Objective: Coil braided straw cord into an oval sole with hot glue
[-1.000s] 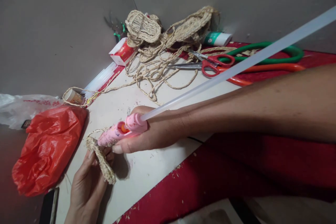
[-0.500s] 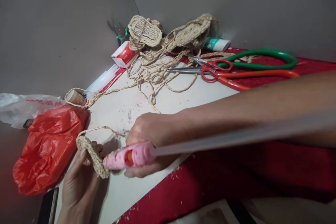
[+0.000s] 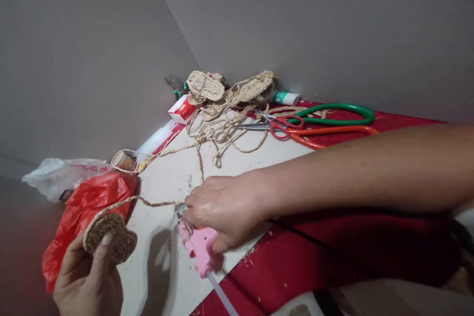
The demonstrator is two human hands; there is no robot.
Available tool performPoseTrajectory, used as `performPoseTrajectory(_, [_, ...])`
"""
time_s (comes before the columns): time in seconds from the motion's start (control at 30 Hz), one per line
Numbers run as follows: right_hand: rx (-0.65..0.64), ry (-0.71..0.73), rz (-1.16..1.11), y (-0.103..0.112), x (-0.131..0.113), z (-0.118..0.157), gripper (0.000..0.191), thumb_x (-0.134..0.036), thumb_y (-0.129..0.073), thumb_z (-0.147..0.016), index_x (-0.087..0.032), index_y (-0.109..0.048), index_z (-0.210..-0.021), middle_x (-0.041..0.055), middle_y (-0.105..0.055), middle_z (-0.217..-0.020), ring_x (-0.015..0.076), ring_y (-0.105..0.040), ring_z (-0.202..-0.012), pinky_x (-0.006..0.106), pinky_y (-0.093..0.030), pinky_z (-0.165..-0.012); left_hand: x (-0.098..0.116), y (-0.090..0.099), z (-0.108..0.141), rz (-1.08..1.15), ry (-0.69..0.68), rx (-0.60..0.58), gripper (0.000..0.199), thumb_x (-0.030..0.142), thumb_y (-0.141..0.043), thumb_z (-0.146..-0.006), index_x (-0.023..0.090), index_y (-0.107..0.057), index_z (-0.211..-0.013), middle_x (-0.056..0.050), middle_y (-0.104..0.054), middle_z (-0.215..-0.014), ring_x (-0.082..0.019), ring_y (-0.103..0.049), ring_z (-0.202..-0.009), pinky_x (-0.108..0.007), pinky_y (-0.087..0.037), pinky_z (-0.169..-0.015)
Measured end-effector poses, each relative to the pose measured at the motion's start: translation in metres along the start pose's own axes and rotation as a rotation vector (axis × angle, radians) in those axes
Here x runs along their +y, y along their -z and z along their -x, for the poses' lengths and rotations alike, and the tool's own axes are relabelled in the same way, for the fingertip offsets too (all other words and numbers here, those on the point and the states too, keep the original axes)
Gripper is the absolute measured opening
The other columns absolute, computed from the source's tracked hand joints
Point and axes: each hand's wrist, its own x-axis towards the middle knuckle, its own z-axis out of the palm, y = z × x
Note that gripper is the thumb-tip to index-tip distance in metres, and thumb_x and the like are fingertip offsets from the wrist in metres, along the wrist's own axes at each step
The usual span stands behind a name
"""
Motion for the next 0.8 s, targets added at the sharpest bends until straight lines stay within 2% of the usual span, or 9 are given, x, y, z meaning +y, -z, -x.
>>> performPoseTrajectory(0.07, [0.173, 0.055, -0.081, 0.008, -0.001, 0.000, 0.031, -0.029, -0.064, -0.077, -0.012, -0.062, -0.103, 0.0091, -0.063, -0.092, 0.0198, -0.059, -0.084, 0.029, -0.044, -0.072, 0.007, -0.008, 0.003, 0.010, -0.008, 0.009, 0.034, 0.027, -0.087, -0.051, 0.015, -0.069, -0.078, -0.001, -0.071, -0.074, -0.012, -0.063, -0.063, -0.022, -0.055, -0.060])
performPoseTrajectory(0.2, [0.676, 0.197, -0.289, 0.017, 0.001, -0.004, 0.035, -0.017, -0.056, -0.079, -0.009, -0.053, -0.113, 0.0115, -0.062, -0.107, 0.0167, -0.057, -0.099, 0.028, -0.043, -0.092, 0.023, -0.029, 0.009, 0.065, 0.031, -0.049, 0.038, 0.029, -0.089, -0.045, 0.016, -0.068, -0.074, 0.000, -0.070, -0.069, -0.013, -0.063, -0.058, -0.022, -0.055, -0.054])
performPoseTrajectory(0.27, [0.795, 0.225, -0.374, 0.018, 0.006, -0.006, 0.042, -0.012, -0.054, -0.078, -0.010, -0.046, -0.119, 0.0111, -0.060, -0.113, 0.0147, -0.056, -0.103, 0.027, -0.042, -0.096, 0.029, -0.039, 0.011, 0.064, 0.032, -0.114, 0.038, 0.029, -0.088, -0.046, 0.016, -0.068, -0.075, -0.001, -0.070, -0.070, -0.014, -0.064, -0.058, -0.023, -0.056, -0.054])
performPoseTrajectory(0.33, [0.805, 0.219, -0.468, 0.018, 0.010, -0.007, 0.048, -0.009, -0.052, -0.077, -0.011, -0.041, -0.123, 0.0092, -0.060, -0.111, 0.0124, -0.056, -0.100, 0.026, -0.042, -0.094, 0.033, -0.049, 0.013, 0.065, 0.033, -0.154, 0.037, 0.029, -0.087, -0.047, 0.016, -0.068, -0.076, -0.001, -0.070, -0.071, -0.015, -0.064, -0.058, -0.025, -0.056, -0.054])
performPoseTrajectory(0.43, [0.782, 0.209, -0.555, 0.016, 0.014, -0.008, 0.044, -0.005, -0.047, -0.078, -0.009, -0.041, -0.121, 0.0029, -0.059, -0.087, 0.0093, -0.055, -0.081, 0.023, -0.045, -0.082, 0.035, -0.059, 0.014, 0.092, 0.071, -0.155, 0.038, 0.030, -0.087, -0.045, 0.015, -0.068, -0.075, -0.002, -0.071, -0.073, -0.016, -0.064, -0.058, -0.026, -0.056, -0.052])
performPoseTrajectory(0.5, [0.823, 0.205, -0.550, 0.014, 0.014, -0.009, 0.039, -0.003, -0.045, -0.077, -0.010, -0.045, -0.115, -0.0014, -0.053, -0.076, 0.0077, -0.050, -0.069, 0.021, -0.045, -0.073, 0.034, -0.063, 0.015, 0.114, 0.090, -0.145, 0.039, 0.030, -0.088, -0.044, 0.015, -0.067, -0.074, -0.002, -0.070, -0.072, -0.016, -0.063, -0.058, -0.026, -0.056, -0.051])
performPoseTrajectory(0.63, [0.905, 0.218, -0.510, 0.010, 0.014, -0.010, 0.029, -0.003, -0.045, -0.074, -0.012, -0.052, -0.101, -0.0028, -0.050, -0.073, 0.0052, -0.044, -0.062, 0.017, -0.042, -0.065, 0.029, -0.063, 0.016, 0.110, 0.119, -0.153, 0.037, 0.031, -0.086, -0.048, 0.016, -0.067, -0.076, -0.002, -0.069, -0.075, -0.015, -0.063, -0.062, -0.026, -0.056, -0.053])
performPoseTrajectory(0.8, [0.937, 0.250, -0.497, 0.004, 0.015, -0.012, 0.027, -0.004, -0.044, -0.074, -0.009, -0.056, -0.098, -0.0037, -0.051, -0.066, 0.0042, -0.043, -0.056, 0.015, -0.042, -0.060, 0.028, -0.062, 0.018, 0.085, 0.147, -0.157, 0.039, 0.031, -0.086, -0.049, 0.016, -0.067, -0.080, -0.002, -0.069, -0.080, -0.015, -0.063, -0.068, -0.025, -0.056, -0.057])
